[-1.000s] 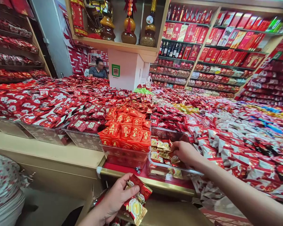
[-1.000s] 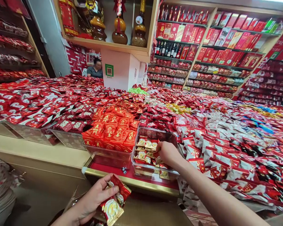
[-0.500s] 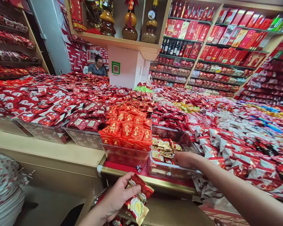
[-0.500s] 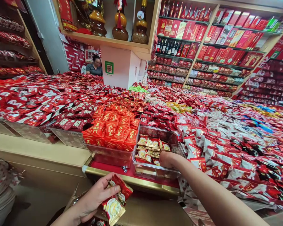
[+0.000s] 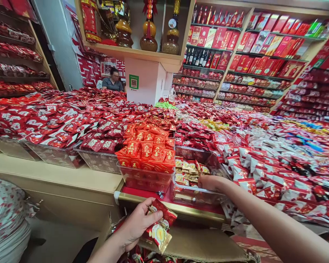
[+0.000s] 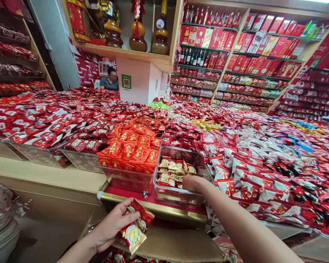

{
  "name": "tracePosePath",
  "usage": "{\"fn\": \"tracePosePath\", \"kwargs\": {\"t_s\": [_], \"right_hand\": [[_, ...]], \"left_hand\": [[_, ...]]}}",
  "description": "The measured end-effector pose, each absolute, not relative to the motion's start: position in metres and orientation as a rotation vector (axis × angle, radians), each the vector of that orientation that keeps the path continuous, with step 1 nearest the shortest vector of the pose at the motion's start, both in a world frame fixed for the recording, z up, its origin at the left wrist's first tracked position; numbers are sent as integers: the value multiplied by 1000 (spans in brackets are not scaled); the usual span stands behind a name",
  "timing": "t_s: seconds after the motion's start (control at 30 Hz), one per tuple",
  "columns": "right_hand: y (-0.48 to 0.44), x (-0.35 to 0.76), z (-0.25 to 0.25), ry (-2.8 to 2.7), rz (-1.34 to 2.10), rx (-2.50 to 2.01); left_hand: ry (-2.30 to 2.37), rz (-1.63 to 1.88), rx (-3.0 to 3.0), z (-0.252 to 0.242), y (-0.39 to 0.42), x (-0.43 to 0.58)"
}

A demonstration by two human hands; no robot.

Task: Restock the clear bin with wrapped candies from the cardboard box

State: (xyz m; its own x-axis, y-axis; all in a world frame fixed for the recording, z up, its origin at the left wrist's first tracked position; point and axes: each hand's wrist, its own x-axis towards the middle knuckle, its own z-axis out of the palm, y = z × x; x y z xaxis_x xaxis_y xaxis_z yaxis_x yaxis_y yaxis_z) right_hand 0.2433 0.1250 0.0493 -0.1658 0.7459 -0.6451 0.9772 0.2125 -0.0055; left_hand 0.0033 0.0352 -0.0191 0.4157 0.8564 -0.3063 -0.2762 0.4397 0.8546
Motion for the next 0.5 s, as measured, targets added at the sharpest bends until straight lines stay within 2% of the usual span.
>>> {"fn": "tracePosePath", "kwargs": {"t_s": [0.27, 0.5], "right_hand": [[123, 244, 46, 1988, -587, 1610], [120, 242, 47, 1996, -564, 1654]], "left_hand": [[834, 840, 830, -24, 35, 3], [826, 904, 923, 0, 36, 11]]}}
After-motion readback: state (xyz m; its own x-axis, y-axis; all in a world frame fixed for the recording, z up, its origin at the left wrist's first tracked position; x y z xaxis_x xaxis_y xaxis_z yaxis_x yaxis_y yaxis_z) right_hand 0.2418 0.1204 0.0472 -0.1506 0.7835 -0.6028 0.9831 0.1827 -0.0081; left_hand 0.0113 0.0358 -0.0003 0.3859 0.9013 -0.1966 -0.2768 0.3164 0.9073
